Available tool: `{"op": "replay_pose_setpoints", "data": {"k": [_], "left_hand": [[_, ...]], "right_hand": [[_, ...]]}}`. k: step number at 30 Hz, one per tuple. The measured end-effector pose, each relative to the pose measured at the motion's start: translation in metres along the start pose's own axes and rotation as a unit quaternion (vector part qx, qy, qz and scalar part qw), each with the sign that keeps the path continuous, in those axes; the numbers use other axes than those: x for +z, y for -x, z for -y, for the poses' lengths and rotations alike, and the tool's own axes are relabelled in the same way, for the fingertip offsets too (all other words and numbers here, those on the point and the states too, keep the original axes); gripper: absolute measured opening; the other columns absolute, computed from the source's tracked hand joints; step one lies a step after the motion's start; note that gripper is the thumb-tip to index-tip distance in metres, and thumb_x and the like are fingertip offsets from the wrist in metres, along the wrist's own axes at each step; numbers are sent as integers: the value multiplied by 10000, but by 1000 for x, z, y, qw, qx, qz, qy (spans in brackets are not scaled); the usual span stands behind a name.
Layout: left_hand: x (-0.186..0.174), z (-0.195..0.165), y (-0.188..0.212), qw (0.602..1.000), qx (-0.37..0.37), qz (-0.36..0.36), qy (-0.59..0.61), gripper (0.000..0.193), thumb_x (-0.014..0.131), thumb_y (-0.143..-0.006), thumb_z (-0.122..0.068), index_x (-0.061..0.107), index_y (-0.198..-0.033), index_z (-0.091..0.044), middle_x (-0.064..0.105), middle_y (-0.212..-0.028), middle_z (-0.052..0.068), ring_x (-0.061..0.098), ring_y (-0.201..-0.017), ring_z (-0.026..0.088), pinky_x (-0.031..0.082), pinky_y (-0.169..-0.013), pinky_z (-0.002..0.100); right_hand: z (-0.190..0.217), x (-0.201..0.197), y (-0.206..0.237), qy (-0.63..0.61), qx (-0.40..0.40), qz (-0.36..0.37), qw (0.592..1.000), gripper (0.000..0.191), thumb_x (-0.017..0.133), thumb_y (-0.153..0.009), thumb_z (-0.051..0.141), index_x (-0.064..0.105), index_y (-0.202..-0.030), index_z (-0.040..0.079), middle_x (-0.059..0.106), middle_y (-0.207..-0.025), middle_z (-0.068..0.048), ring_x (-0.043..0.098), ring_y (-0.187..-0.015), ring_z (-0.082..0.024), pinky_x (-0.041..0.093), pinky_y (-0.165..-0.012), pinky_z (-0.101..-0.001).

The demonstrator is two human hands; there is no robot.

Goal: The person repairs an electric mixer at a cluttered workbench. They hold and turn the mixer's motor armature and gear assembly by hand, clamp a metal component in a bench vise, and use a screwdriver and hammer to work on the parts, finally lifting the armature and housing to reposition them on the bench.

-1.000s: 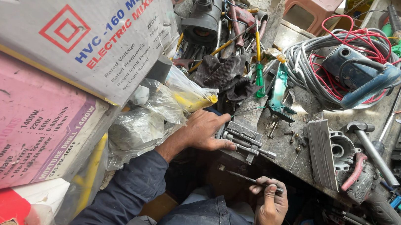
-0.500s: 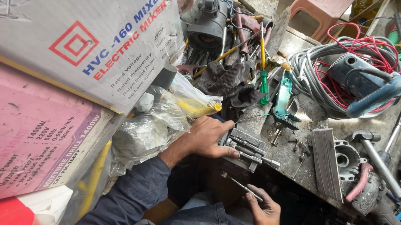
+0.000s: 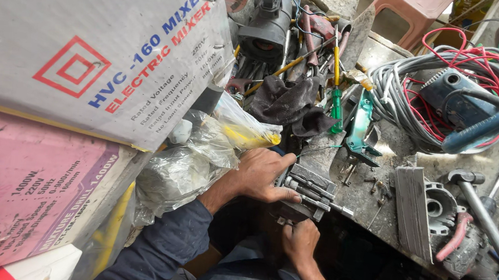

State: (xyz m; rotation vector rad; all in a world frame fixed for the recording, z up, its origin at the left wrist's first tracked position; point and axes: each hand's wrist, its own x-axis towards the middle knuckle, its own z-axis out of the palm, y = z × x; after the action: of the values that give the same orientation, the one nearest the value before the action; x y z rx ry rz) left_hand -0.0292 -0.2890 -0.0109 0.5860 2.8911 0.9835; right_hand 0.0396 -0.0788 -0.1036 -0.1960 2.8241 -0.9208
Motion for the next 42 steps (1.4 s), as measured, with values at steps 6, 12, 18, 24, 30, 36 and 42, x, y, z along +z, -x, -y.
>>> {"op": "replay_pose_setpoints", "data": {"k": [6, 12, 18, 24, 30, 36, 42], "left_hand": [[-2, -2, -1, 1000, -10, 20, -1, 897, 715, -666, -823, 569, -1055, -28, 661, -799, 160, 665, -826, 383, 498, -775, 512], [-1, -3, 3, 1000, 3, -2, -15, 971, 754, -569, -851, 553, -1046, -29, 647, -775, 153, 663, -803, 386, 501, -765, 503], [1, -2, 1, 1000, -18, 16, -7, 932, 733, -606, -851, 552, -1012, -31, 651, -769, 150, 672, -794, 389, 507, -734, 512], [4, -1, -2, 999, -32, 36, -13, 851, 711, -696, -832, 562, -981, -44, 660, -778, 161, 670, -814, 403, 500, -740, 541], [-1, -4, -2, 1000, -5, 19, -9, 895, 733, -645, -839, 555, -976, -26, 648, -743, 158, 667, -779, 380, 512, -760, 520], [-4, -9, -6, 997, -41, 63, -20, 898, 721, -634, -844, 568, -984, -32, 641, -729, 135, 667, -758, 360, 495, -721, 500], [-4, -9, -6, 999, -16, 34, -13, 849, 714, -692, -821, 579, -951, -23, 651, -716, 144, 669, -764, 368, 495, -726, 513]], "right_hand": [[-6, -9, 1, 21, 45, 123, 991, 204, 648, -822, 194, 761, -880, 35, 720, -816, -228, 694, -807, -436, 555, -744, -525], [-27, -36, -18, -88, -24, 319, 943, 358, 698, -860, 258, 732, -1154, 56, 750, -996, -219, 713, -951, -358, 547, -813, -442], [-33, -53, -25, -130, 35, 442, 887, 344, 642, -984, 317, 747, -1056, -4, 740, -853, -190, 704, -759, -280, 554, -729, -397], [-36, -49, -10, -21, -47, 255, 966, 381, 709, -867, 406, 774, -1057, 82, 745, -822, -165, 718, -722, -326, 545, -653, -401], [-90, -64, 12, -91, 43, 124, 987, 391, 640, -952, 409, 728, -910, 30, 645, -668, -98, 602, -582, -214, 462, -558, -338], [-84, -91, 1, -406, 205, 3, 891, 512, 480, -1053, 425, 708, -819, 32, 521, -587, 17, 431, -494, -83, 311, -460, -261], [-15, -133, -26, -217, 65, -12, 974, 455, 591, -1043, 373, 698, -810, -2, 556, -612, -5, 466, -539, -103, 374, -492, -305]]}}
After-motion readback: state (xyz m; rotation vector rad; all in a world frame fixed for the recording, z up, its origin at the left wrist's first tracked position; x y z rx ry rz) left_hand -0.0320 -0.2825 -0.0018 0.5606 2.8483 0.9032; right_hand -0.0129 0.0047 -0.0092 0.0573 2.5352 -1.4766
